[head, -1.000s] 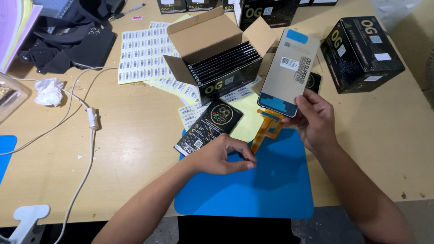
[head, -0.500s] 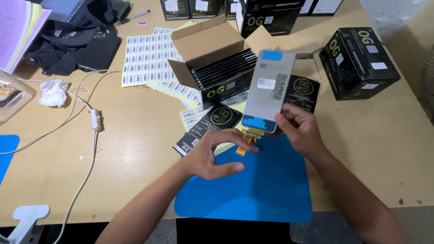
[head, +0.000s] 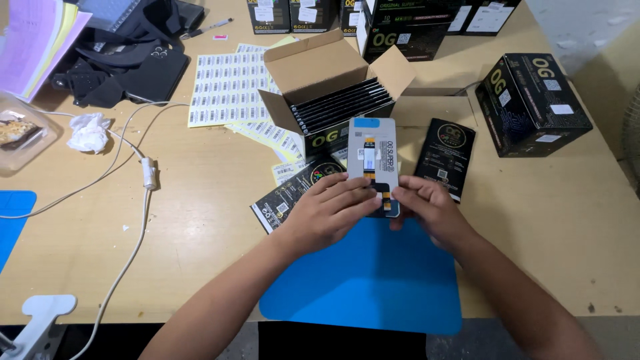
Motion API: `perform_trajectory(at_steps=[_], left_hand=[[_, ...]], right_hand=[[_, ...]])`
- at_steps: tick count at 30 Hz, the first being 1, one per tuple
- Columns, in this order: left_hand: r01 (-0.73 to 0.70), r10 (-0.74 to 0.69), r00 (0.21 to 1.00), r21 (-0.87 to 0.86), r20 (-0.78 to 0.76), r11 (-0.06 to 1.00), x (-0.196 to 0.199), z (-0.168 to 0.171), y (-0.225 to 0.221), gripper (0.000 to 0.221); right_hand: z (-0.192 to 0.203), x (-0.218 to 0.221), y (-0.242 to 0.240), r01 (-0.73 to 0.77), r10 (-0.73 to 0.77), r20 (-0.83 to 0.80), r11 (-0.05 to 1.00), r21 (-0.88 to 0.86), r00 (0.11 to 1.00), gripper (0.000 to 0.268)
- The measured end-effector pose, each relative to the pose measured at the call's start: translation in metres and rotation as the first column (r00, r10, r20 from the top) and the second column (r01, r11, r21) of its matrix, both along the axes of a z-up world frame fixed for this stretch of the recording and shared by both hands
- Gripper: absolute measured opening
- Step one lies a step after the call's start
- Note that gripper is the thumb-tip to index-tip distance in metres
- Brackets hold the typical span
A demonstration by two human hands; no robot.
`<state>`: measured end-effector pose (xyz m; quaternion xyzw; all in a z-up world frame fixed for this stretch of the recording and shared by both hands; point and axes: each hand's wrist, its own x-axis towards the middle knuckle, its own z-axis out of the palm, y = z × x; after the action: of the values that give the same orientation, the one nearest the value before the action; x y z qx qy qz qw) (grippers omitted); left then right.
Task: Labeling smartphone screens and placing them into individual retail packaging boxes.
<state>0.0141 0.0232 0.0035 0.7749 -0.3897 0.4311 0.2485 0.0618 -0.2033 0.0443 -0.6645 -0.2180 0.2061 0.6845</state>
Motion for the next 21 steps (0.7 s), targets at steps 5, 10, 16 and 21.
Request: perform_trajectory(at_steps=[5, 10, 16, 21], left_hand=[[0.013, -0.008, 0.997, -0.079, 0.074, 0.997, -0.010, 0.014, -0.005, 0.015], [0.036, -0.020, 0.993, -0.133, 0.119, 0.991, -0.013, 0.021, -0.006, 0.010], [0.035, -0.026, 0.994, -0.082, 0.102, 0.996, -0.014, 0.034, -0.002, 0.010], [-0.012, 0.011, 1.000, -0.048, -0.013, 0.999, -0.014, 0.029, -0.002, 0.021]], right_hand=[[-0.022, -0.002, -0.005, -0.074, 0.076, -0.016, 0.994, 0.082, 0.997, 0.041], [-0.022, -0.003, -0.003, -0.120, 0.119, 0.018, 0.991, 0.054, 0.993, 0.043], [-0.017, -0.003, -0.004, -0.108, 0.107, 0.108, 0.994, 0.002, 0.988, 0.043], [-0.017, -0.005, -0.007, 0.094, -0.038, 0.489, 0.992, -0.090, 0.871, 0.033]])
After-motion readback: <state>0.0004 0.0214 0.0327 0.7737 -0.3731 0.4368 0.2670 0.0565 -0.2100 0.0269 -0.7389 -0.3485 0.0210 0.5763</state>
